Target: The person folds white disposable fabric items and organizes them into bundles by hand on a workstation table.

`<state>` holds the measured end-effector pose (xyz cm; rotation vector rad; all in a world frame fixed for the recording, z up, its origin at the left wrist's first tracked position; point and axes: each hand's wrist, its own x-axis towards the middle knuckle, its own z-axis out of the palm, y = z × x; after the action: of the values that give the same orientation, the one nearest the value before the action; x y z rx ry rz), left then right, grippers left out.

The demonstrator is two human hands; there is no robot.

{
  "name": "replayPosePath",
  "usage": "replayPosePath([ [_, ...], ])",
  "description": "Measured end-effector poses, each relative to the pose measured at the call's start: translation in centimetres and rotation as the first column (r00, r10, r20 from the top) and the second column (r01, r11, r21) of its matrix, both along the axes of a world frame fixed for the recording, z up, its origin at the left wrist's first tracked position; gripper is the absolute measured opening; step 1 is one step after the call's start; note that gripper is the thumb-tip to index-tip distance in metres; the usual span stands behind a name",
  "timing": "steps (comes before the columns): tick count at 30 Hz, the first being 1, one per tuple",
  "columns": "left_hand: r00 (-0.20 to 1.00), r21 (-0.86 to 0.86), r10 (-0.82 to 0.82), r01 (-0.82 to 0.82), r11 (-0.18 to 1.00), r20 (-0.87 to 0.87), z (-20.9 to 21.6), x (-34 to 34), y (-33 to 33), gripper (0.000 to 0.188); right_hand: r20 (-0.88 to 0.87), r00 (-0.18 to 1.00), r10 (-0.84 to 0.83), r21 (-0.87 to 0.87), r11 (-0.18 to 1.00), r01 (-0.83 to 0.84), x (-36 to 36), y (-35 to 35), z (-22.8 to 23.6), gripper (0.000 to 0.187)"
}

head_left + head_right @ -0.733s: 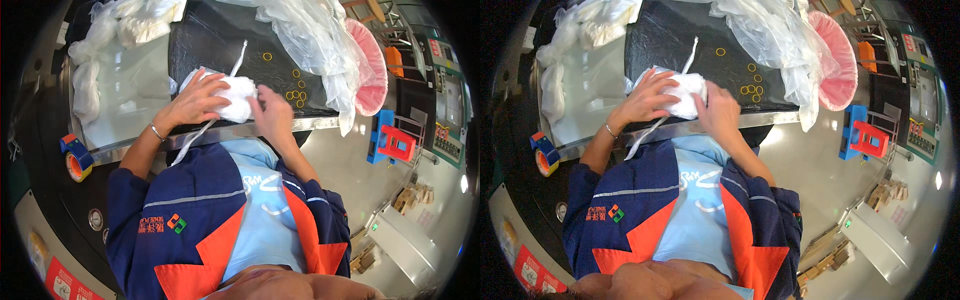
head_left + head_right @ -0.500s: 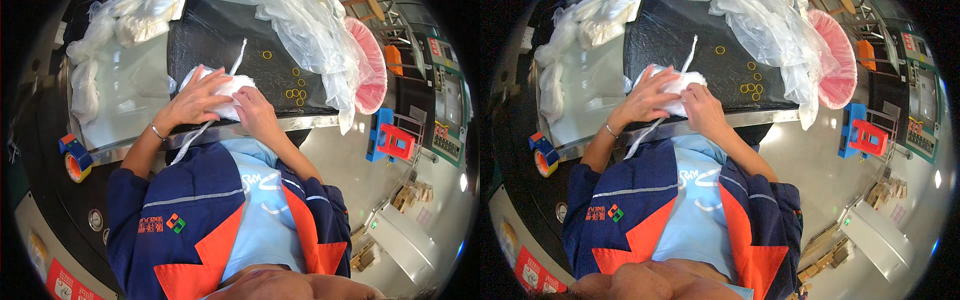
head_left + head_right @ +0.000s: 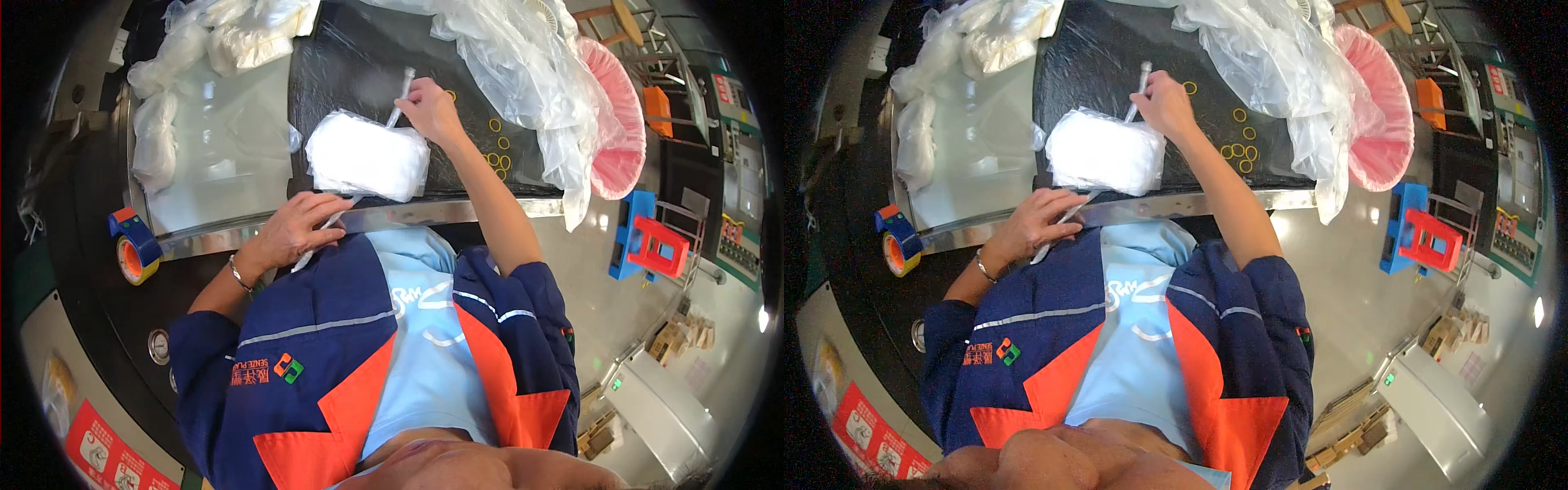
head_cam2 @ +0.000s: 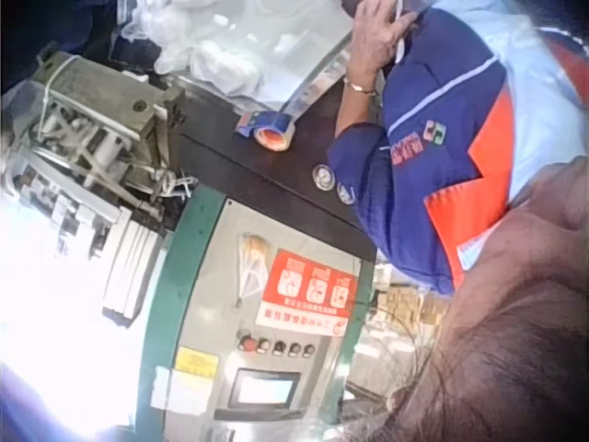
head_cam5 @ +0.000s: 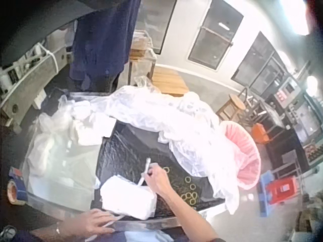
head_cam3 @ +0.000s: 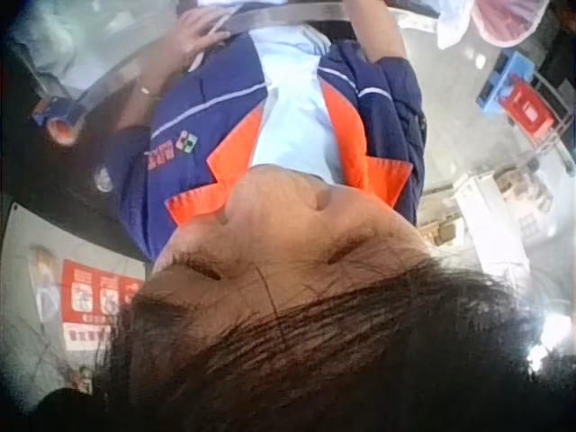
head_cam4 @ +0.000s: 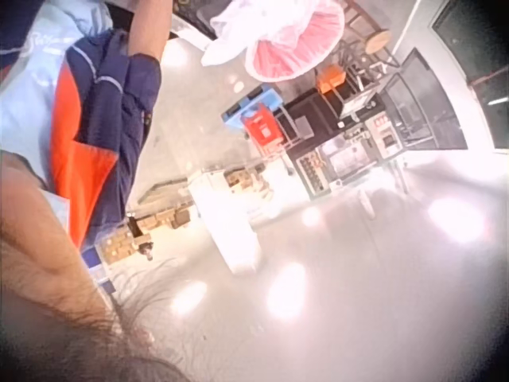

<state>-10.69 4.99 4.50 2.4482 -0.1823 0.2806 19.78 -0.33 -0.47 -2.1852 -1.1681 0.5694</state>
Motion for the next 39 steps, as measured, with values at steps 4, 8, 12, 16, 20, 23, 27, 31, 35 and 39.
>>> replayPosePath([
  [4, 0.956, -0.408, 0.287, -0.282, 0.868, -0.05, -0.9, -0.4, -1.9, 0.022, -0.14, 0.979, 0.147, 0.0, 0.989, -0.149, -0.2, 3.3, 0.3, 0.026],
  [8, 0.86, -0.829, 0.386, -0.462, 0.316, -0.333, 0.3, 1.0, -2.4, 0.014, -0.014, 0.999, 0.033, -0.102, 0.994, -0.034, -1.6, 3.8, 0.8, 0.015],
  [12, 0.796, -0.725, 0.468, -0.574, 0.38, -0.384, 1.0, 3.1, -1.7, 0.012, -0.146, 0.98, 0.133, 0.023, 0.991, -0.131, -1.6, 3.3, 0.3, 0.012],
  [16, 0.811, 0.004, 0.487, -0.516, 0.857, 0.325, 2.7, 7.0, -0.5, 0.032, -0.268, 0.907, 0.326, 0.195, 0.94, -0.28, -1.8, 1.9, 1.3, 0.012],
  [20, 0.902, 0.263, 0.422, -0.431, 0.863, 0.094, 4.6, 10.1, -1.3, 0.037, -0.193, 0.863, 0.467, 0.367, 0.85, -0.378, -1.7, 0.6, 1.5, 0.015],
  [23, 0.887, 0.516, 0.452, -0.344, 0.785, -0.096, 4.3, 11.7, -1.4, 0.039, -0.125, 0.868, 0.48, 0.377, 0.832, -0.406, -1.6, 0.1, 1.9, 0.018],
  [27, 0.86, 0.706, 0.494, -0.271, 0.654, -0.127, 3.7, 13.2, -1.5, 0.025, -0.046, 0.907, 0.419, 0.502, 0.795, -0.342, -1.7, -0.2, 0.4, 0.017],
  [31, 0.837, 0.753, 0.529, -0.26, 0.605, -0.136, 3.4, 13.6, -1.1, 0.015, -0.034, 0.947, 0.319, 0.395, 0.875, -0.281, -1.7, -1.0, 0.9, 0.015],
  [35, 0.798, 0.703, 0.568, -0.287, 0.651, -0.2, 3.5, 13.4, -1.0, 0.018, 0.039, 0.997, -0.073, 0.257, 0.965, 0.061, -3.1, -3.2, 5.9, 0.021],
  [39, 0.752, 0.648, 0.641, -0.413, 0.639, -0.153, 3.5, 14.1, -1.0, 0.023, -0.853, 0.497, 0.162, 0.258, 0.958, 0.13, -5.7, -5.6, 4.6, 0.031],
])
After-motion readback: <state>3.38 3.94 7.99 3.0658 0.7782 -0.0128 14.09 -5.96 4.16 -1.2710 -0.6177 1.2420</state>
